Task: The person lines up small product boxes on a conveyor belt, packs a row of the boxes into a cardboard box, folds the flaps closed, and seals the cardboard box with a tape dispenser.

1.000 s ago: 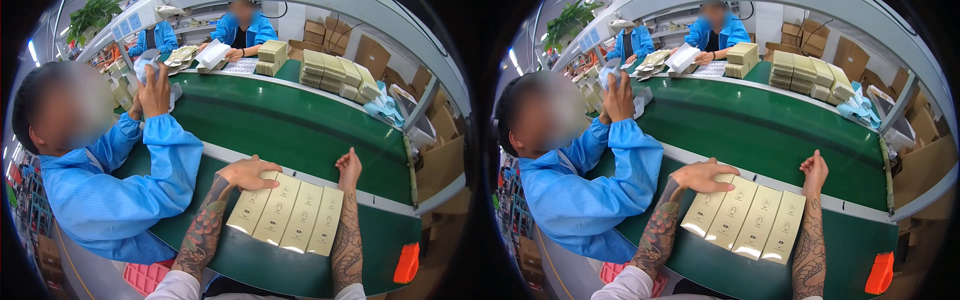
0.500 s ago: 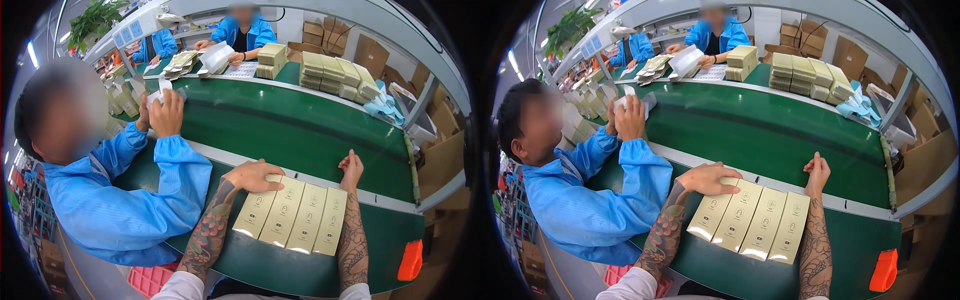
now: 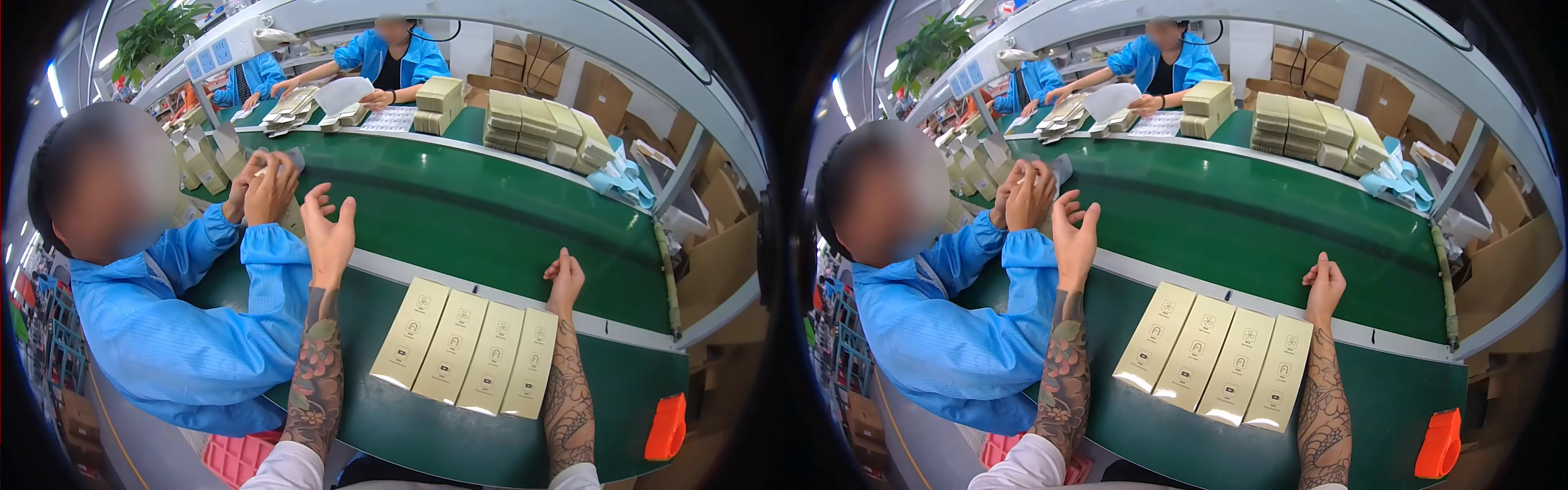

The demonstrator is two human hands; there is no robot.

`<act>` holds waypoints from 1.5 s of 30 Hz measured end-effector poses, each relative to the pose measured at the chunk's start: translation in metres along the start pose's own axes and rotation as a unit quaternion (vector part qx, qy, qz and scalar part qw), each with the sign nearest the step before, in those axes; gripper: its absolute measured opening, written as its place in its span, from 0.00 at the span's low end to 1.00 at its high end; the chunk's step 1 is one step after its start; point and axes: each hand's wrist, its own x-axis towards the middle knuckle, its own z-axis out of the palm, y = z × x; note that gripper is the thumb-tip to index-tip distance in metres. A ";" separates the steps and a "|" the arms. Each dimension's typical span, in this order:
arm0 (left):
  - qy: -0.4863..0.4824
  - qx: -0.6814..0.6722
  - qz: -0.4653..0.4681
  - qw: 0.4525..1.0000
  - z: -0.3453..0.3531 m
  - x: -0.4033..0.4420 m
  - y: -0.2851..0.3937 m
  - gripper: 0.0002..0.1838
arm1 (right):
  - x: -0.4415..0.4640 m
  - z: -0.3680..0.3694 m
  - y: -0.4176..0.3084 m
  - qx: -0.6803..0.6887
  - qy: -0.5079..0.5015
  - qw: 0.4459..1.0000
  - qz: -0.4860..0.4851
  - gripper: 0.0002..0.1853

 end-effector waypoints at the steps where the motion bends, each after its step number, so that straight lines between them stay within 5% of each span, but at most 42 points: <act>1: 0.007 0.001 -0.009 1.000 0.001 -0.001 -0.001 0.26 | 0.000 0.000 0.000 0.001 -0.001 1.000 -0.003 0.22; 27: 0.087 -0.032 -0.015 0.996 -0.002 0.000 0.008 0.24 | 0.001 -0.002 -0.002 -0.011 -0.006 1.000 0.000 0.22; 31: 0.096 -0.011 0.040 0.995 0.002 -0.001 0.007 0.24 | 0.007 -0.004 0.004 -0.011 -0.005 1.000 -0.001 0.21; 33: 0.078 0.063 0.139 0.985 0.008 -0.005 0.015 0.24 | 0.009 -0.004 0.005 -0.017 0.002 1.000 0.001 0.21; 38: 0.039 -0.100 0.029 0.994 0.020 -0.006 0.015 0.23 | 0.013 -0.008 0.011 -0.002 -0.004 1.000 0.003 0.22; 40: 0.058 -0.019 0.038 0.997 0.014 -0.012 0.034 0.22 | 0.012 -0.007 0.009 -0.002 -0.002 1.000 0.011 0.22; 45: -0.075 0.105 0.011 0.992 0.004 -0.006 0.013 0.27 | 0.015 -0.009 0.011 0.001 -0.009 1.000 0.007 0.22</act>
